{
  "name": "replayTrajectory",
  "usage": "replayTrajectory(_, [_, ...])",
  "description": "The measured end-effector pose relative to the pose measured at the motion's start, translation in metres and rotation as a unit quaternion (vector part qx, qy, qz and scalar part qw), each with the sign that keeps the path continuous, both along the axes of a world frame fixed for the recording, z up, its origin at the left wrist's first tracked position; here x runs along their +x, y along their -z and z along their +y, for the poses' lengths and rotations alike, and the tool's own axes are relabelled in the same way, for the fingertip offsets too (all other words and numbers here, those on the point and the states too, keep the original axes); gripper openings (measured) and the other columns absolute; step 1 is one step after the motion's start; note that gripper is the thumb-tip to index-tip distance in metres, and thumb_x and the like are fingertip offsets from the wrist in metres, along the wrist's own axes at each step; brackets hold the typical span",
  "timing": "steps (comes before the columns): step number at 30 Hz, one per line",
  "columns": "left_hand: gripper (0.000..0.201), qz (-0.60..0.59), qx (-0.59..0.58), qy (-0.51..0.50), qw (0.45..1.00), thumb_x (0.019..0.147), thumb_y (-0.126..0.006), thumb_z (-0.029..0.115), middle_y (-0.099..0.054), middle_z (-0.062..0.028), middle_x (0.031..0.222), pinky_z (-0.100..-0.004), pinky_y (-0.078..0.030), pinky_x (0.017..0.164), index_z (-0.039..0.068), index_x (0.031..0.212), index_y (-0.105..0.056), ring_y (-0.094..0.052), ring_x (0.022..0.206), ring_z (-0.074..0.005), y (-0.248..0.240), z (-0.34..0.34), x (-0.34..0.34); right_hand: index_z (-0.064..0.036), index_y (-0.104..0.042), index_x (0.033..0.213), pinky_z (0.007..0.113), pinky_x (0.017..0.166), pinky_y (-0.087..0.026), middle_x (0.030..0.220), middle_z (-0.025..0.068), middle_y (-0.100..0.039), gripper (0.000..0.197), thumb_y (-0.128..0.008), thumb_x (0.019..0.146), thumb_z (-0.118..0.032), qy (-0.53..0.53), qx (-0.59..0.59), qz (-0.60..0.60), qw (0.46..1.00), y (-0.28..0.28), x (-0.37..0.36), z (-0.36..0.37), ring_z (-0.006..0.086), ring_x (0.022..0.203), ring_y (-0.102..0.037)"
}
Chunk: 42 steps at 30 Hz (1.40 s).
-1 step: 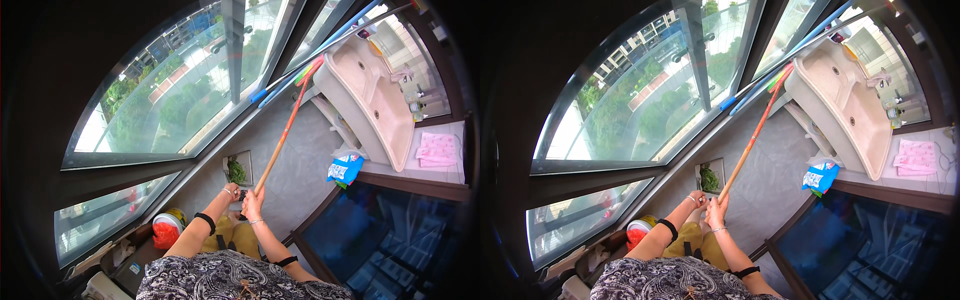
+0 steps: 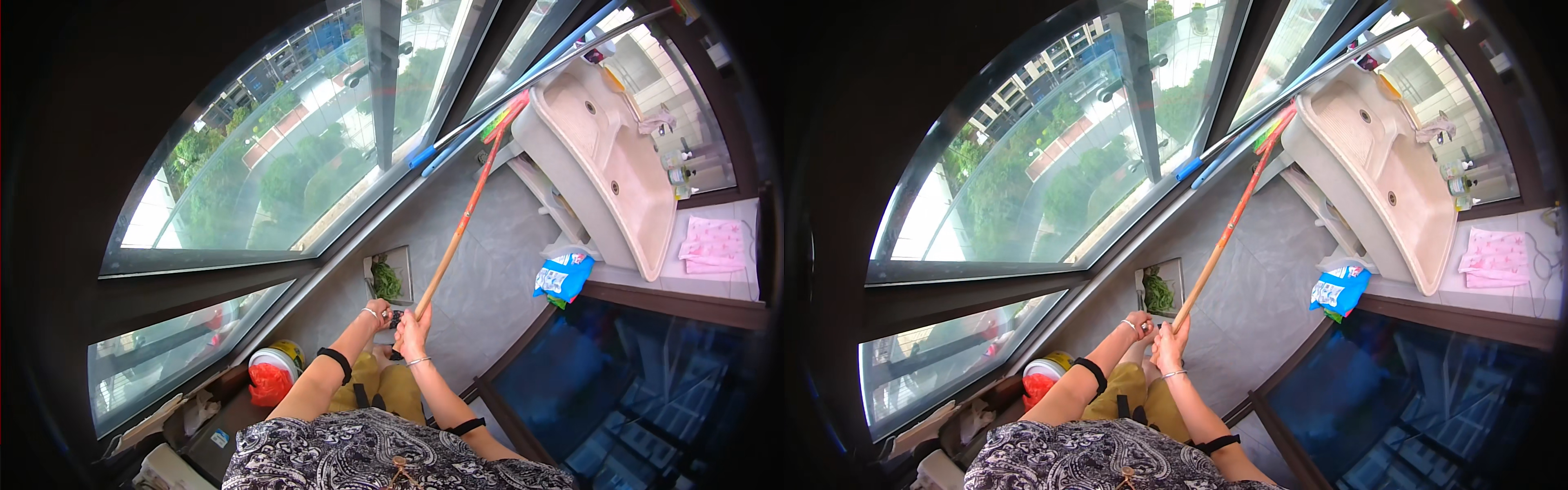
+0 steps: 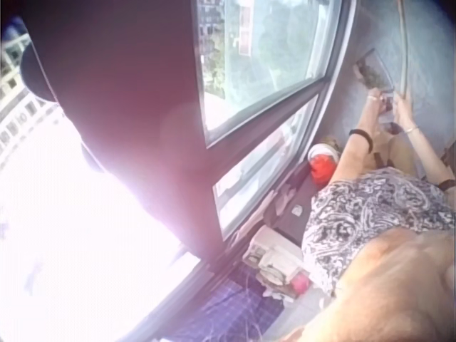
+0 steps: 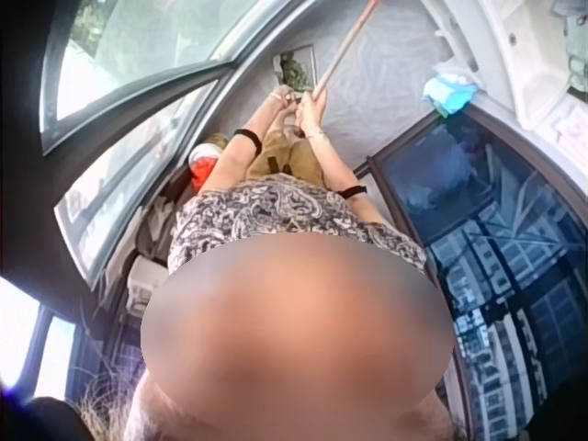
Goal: The recorder prepares a beverage, peels garlic in the kitchen, and sweeps plant debris into a dustpan on an outdoor balcony.
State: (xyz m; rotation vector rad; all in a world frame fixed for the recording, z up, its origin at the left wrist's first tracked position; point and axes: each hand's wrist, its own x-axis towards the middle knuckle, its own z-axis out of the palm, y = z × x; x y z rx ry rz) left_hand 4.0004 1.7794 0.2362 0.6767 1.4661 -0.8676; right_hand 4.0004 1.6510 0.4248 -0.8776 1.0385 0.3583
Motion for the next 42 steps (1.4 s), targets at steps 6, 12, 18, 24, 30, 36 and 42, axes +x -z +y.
replayTrajectory(6, [0.019, 0.020, 0.008, 0.036, 0.999, 0.082, -0.040, 0.006, -0.038, -0.0012, 0.046, -0.0229, -0.034, 0.028, 0.009, 0.064, -0.037, -0.038, 0.033, -0.0124, -0.047, -0.016, 0.012, -0.0186, -0.033, 0.103, 0.022, 0.035, -0.029, 0.059, -0.0023, -0.035, 0.030, -0.047, 0.080, -0.006, 0.045, 0.049, -0.035, 0.997, 0.038, 0.088, -0.016, 0.0073, 0.042, -0.034])
replayTrajectory(12, [0.019, 0.039, 0.025, 0.018, 0.999, 0.081, -0.041, 0.005, -0.038, -0.0023, 0.045, -0.0227, -0.034, 0.026, 0.007, 0.062, -0.037, -0.036, 0.032, -0.0121, -0.060, -0.022, 0.026, -0.0164, -0.036, 0.099, 0.020, 0.035, -0.027, 0.058, -0.0029, -0.035, 0.023, -0.046, 0.082, -0.006, -0.056, 0.095, 0.034, 0.993, 0.046, 0.061, -0.062, 0.0062, 0.042, -0.033])
replayTrajectory(18, [0.017, 0.008, 0.002, 0.101, 0.995, 0.080, -0.041, 0.002, -0.040, -0.0035, 0.046, -0.0229, -0.035, 0.027, 0.005, 0.065, -0.035, -0.039, 0.033, -0.0139, -0.073, -0.045, 0.042, -0.0246, -0.032, 0.123, 0.021, 0.034, -0.026, 0.056, -0.0027, -0.033, 0.045, -0.049, 0.084, -0.009, -0.095, 0.141, 0.170, 0.971, -0.031, -0.106, -0.116, 0.0063, 0.041, -0.031])
replayTrajectory(24, [0.021, 0.059, -0.057, 0.025, 0.996, 0.084, -0.040, 0.007, -0.039, -0.0017, 0.048, -0.0189, -0.036, 0.030, 0.007, 0.065, -0.032, -0.039, 0.037, -0.0104, -0.004, -0.002, 0.018, -0.0225, -0.028, 0.128, 0.021, 0.033, -0.028, 0.056, -0.0013, -0.036, 0.052, -0.050, 0.083, -0.009, -0.105, 0.174, 0.232, 0.951, -0.142, -0.180, -0.154, 0.0068, 0.039, -0.033])
replayTrajectory(30, [0.020, 0.082, -0.061, 0.072, 0.992, 0.085, -0.039, 0.008, -0.039, -0.0007, 0.049, -0.0188, -0.036, 0.030, 0.007, 0.066, -0.033, -0.040, 0.038, -0.0102, -0.059, -0.027, 0.040, -0.0189, -0.027, 0.130, 0.023, 0.033, -0.032, 0.057, -0.0002, -0.039, 0.057, -0.049, 0.079, -0.005, -0.097, 0.045, 0.249, 0.963, -0.185, -0.220, -0.159, 0.0080, 0.039, -0.037])
replayTrajectory(36, [0.021, 0.103, -0.061, 0.084, 0.989, 0.086, -0.040, 0.010, -0.039, -0.0002, 0.049, -0.0180, -0.036, 0.032, 0.007, 0.067, -0.032, -0.040, 0.038, -0.0086, -0.071, -0.003, 0.046, -0.0115, -0.023, 0.133, 0.026, 0.035, -0.040, 0.054, 0.0024, -0.045, 0.066, -0.046, 0.071, -0.003, -0.291, -0.177, 0.174, 0.924, -0.165, -0.199, -0.142, 0.0115, 0.040, -0.044])
replayTrajectory(42, [0.025, 0.107, -0.070, 0.092, 0.987, 0.086, -0.042, 0.012, -0.039, -0.0007, 0.050, -0.0176, -0.036, 0.033, 0.008, 0.064, -0.031, -0.039, 0.038, -0.0089, -0.059, 0.003, 0.053, -0.0092, -0.027, 0.130, 0.027, 0.040, -0.039, 0.064, 0.0065, -0.050, 0.063, -0.049, 0.071, -0.007, -0.251, -0.142, 0.117, 0.950, -0.172, -0.238, -0.062, 0.0133, 0.045, -0.047])
